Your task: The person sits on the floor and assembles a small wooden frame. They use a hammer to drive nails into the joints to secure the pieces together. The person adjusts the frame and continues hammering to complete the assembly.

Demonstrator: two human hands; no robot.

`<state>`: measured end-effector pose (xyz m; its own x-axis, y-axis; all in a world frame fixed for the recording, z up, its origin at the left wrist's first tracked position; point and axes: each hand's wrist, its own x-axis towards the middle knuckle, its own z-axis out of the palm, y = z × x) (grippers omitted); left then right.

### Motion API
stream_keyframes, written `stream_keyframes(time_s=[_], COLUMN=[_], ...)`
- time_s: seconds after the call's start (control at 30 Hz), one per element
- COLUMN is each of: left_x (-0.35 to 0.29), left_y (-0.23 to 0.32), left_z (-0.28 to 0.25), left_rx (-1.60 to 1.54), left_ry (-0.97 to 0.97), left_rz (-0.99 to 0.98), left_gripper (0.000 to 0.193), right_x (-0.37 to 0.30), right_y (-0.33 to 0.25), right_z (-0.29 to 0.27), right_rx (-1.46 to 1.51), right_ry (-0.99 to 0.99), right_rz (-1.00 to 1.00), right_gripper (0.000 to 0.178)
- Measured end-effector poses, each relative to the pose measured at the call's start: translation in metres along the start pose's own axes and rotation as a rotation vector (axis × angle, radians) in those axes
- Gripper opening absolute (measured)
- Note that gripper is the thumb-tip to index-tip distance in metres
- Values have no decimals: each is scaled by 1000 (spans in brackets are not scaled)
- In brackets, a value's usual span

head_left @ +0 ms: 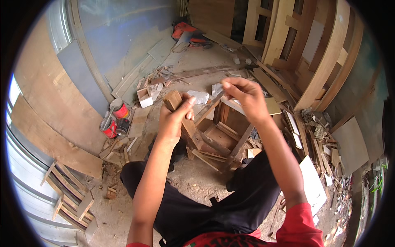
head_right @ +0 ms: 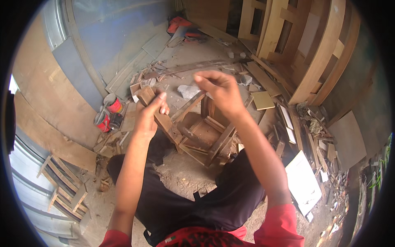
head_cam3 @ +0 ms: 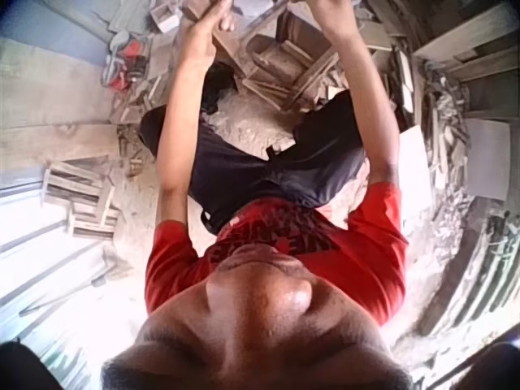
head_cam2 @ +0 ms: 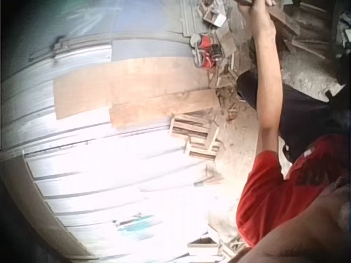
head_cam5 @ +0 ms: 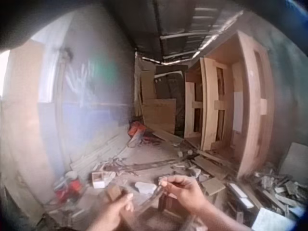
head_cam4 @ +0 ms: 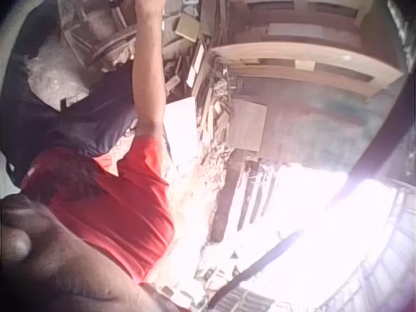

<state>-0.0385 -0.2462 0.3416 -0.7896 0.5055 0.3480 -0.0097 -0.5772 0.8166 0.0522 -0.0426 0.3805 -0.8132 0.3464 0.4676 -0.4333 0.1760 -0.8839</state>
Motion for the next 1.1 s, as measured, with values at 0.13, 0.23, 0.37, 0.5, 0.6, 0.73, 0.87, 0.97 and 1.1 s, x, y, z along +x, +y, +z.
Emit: stream_keyframes(time_s=[0.13, 0.23, 0.37, 0.5, 0.6, 0.73, 0.87, 0.97, 1.1], left_x=[17, 25, 34, 57, 79, 90, 99, 101, 112], left_y=[1, -13, -49, -71, -80, -94, -120, -148, -194], left_z=[29, 33, 37, 51, 57, 71, 60, 61, 28], left_rx=[-44, 54, 143, 90, 307, 678, 864, 875, 997], left_ry=[24, -4, -15, -14, -51, -190, -347, -347, -493], left_rz=[-22, -52, -59, -110, -43, -83, -319, -438, -398], left_gripper=[18, 20, 23, 31, 37, 43, 47, 43, 35], right_x=[1, -6, -10, -4, 8, 0, -3, 2, 0], right_y=[69, 109, 141, 145, 145, 153, 153, 137, 108], right_z=[-98, -124, -139, -142, -126, -132, -138, -149, -155], right_rx=[-617, -892, -1065, -1088, -1264, -1257, -1079, -843, -751], right_ry=[-28, -123, -140, -194, -271, -167, -120, -18, 77], right_rz=[-18, 3, -156, -190, -106, -192, -193, -25, 62], right_gripper=[21, 18, 17, 16, 16, 16, 13, 15, 15])
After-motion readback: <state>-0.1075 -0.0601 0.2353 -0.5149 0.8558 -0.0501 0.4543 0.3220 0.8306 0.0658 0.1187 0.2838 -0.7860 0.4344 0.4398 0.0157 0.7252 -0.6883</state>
